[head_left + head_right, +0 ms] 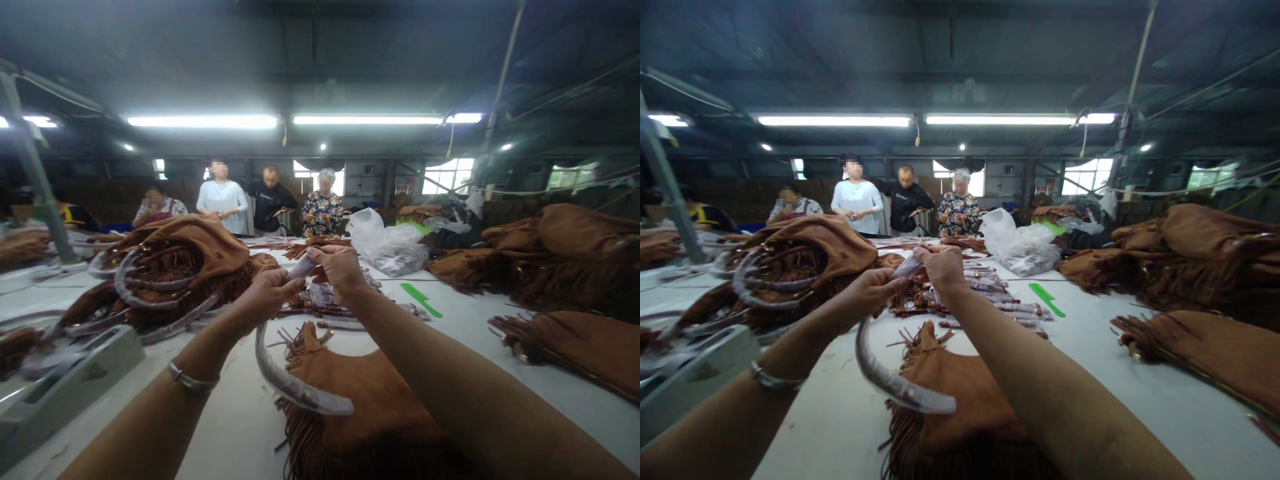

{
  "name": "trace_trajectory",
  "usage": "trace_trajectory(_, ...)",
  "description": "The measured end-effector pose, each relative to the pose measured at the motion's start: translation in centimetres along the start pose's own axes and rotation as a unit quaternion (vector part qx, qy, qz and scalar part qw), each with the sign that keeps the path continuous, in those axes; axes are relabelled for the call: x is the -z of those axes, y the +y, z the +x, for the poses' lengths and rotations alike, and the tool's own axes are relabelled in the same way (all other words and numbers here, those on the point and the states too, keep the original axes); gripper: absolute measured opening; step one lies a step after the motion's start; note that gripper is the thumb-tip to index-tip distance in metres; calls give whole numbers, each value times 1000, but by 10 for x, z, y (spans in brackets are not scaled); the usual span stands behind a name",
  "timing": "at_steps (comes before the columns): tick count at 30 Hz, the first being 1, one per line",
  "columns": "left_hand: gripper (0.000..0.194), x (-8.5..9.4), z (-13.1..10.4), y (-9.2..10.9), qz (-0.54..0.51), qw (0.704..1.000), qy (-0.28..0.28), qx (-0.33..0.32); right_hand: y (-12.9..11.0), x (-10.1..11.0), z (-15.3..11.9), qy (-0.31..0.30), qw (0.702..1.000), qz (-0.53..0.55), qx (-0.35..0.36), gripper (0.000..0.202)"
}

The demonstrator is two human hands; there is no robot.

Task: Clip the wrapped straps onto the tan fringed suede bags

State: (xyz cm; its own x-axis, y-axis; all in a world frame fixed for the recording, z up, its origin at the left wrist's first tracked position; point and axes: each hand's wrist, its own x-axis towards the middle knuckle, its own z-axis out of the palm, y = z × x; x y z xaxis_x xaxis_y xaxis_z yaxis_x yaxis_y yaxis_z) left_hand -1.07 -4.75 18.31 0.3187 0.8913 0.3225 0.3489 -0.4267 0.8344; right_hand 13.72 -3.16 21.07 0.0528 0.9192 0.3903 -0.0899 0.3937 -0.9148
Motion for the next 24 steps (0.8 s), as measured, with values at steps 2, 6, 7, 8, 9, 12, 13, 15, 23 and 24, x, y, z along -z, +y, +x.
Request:
trace_trajectory(2,33,1,1,-1,81,996,39,-24,3,0,1,4,1000,6,10,18)
trace_trajectory(6,50,-8,0,8,221,954,168,-111,12,-7,6,12,1000,15,12,19)
trace_trajectory(7,53,-12,-1,12,251,940,190,-131,14,-11,7,13,1000,25,9,20)
trace_trajectory(8,53,-15,0,16,268,931,203,-143,16,-15,8,13,999,39,7,22)
trace_trajectory(9,51,-18,2,19,264,930,209,-146,17,-20,8,13,998,54,6,24)
trace_trajectory(12,34,-16,10,20,94,977,169,-87,20,-29,7,8,997,83,9,28)
trace_trajectory(13,28,-13,13,18,6,990,131,-55,21,-31,6,4,996,85,9,28)
trace_trajectory(15,25,-6,18,10,-142,989,46,-2,21,-31,4,-6,997,72,11,27)
trace_trajectory(23,36,41,10,2,91,979,173,-54,29,-6,-8,-112,981,-151,54,30)
trace_trajectory(24,32,55,8,5,187,945,246,-106,31,4,-17,-143,966,-205,61,28)
